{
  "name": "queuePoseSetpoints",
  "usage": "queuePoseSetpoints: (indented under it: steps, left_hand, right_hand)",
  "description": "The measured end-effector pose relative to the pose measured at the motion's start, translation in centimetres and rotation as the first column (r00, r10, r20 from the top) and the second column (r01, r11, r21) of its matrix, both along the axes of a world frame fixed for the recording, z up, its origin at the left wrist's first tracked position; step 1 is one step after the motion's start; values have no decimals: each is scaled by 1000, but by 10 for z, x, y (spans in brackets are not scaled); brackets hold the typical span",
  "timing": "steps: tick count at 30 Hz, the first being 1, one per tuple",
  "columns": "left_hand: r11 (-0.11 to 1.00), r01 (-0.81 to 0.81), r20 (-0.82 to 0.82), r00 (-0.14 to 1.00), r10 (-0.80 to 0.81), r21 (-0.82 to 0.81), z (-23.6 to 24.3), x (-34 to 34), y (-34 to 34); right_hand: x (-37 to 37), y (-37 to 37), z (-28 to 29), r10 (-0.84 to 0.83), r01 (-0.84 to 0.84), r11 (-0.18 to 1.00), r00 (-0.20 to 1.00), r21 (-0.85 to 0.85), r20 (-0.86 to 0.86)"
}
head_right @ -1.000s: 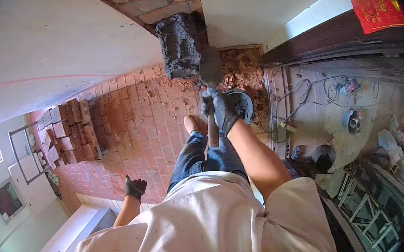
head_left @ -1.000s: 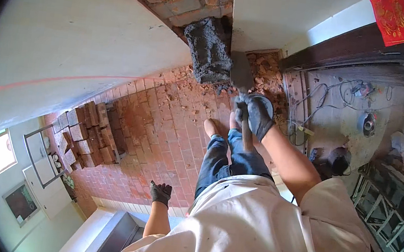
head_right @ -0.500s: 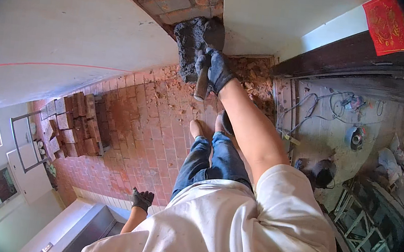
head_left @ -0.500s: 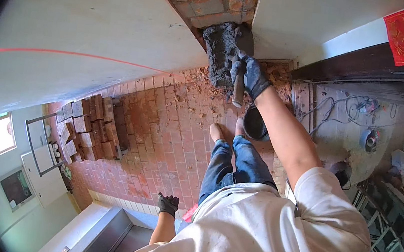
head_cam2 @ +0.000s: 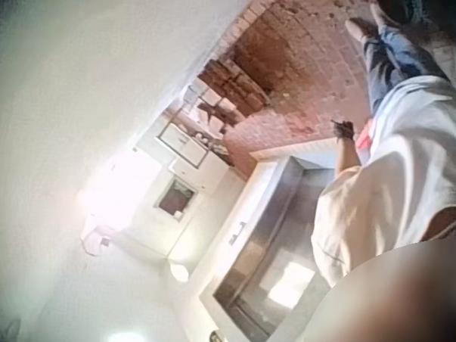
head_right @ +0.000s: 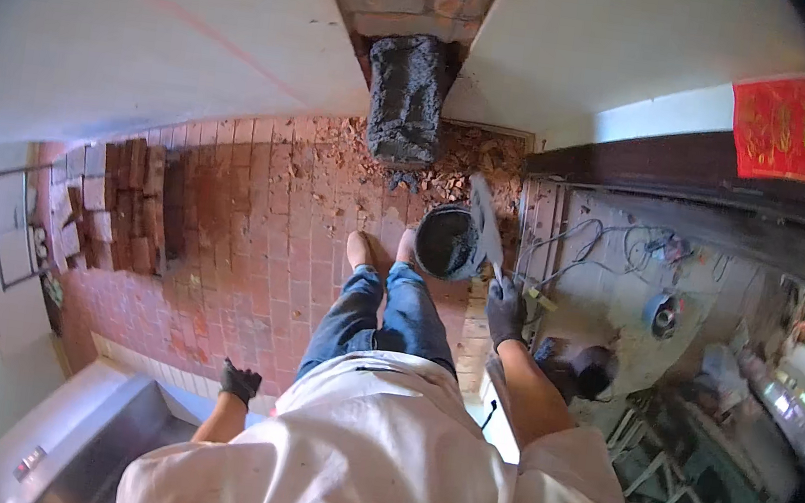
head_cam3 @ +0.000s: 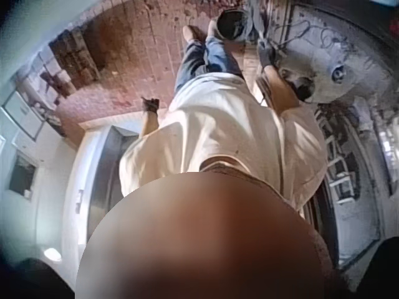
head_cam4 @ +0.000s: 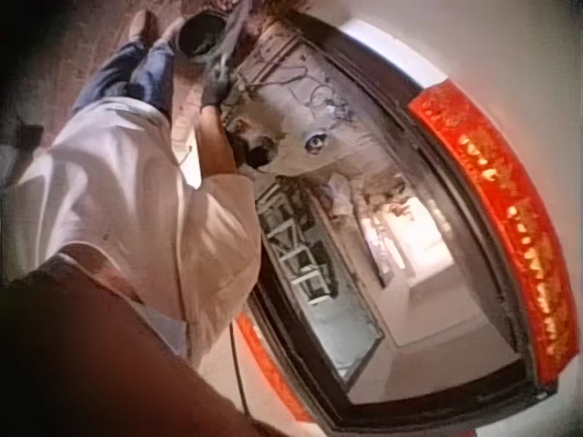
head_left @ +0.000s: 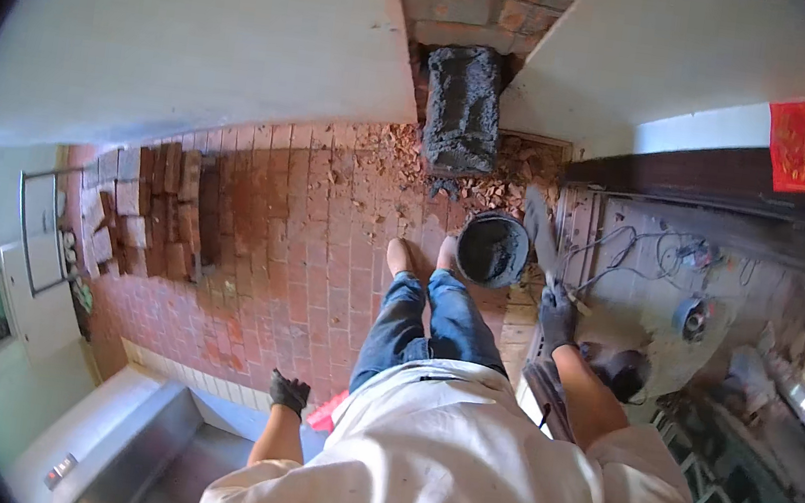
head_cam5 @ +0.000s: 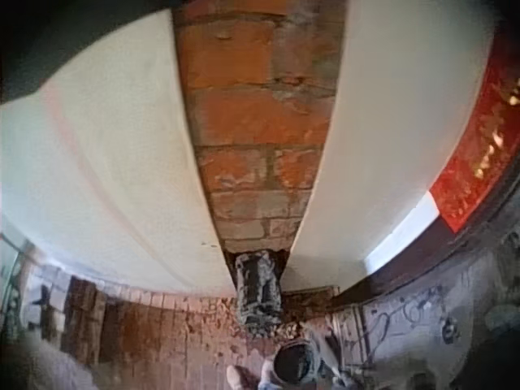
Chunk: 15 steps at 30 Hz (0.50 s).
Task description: Laying bricks with mortar to build a pillar.
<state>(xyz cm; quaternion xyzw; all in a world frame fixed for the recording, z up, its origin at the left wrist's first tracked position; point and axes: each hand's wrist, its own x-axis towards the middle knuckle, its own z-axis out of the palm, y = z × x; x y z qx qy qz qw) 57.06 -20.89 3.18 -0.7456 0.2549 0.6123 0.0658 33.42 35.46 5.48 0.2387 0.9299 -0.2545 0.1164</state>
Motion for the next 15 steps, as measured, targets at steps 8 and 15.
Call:
queuePoseSetpoints:
  steps: [8, 15]
  left_hand:
    - [1000, -23, -61, 998, 23, -1, -13, -28, 25]
    - [998, -61, -184, 981, 65, 29, -14, -15, 42]
  right_hand:
    - [-131, -14, 108, 314, -315, 822, 946, -474, -84]
    - [-304, -114, 154, 709, -711, 668, 517, -221, 480]
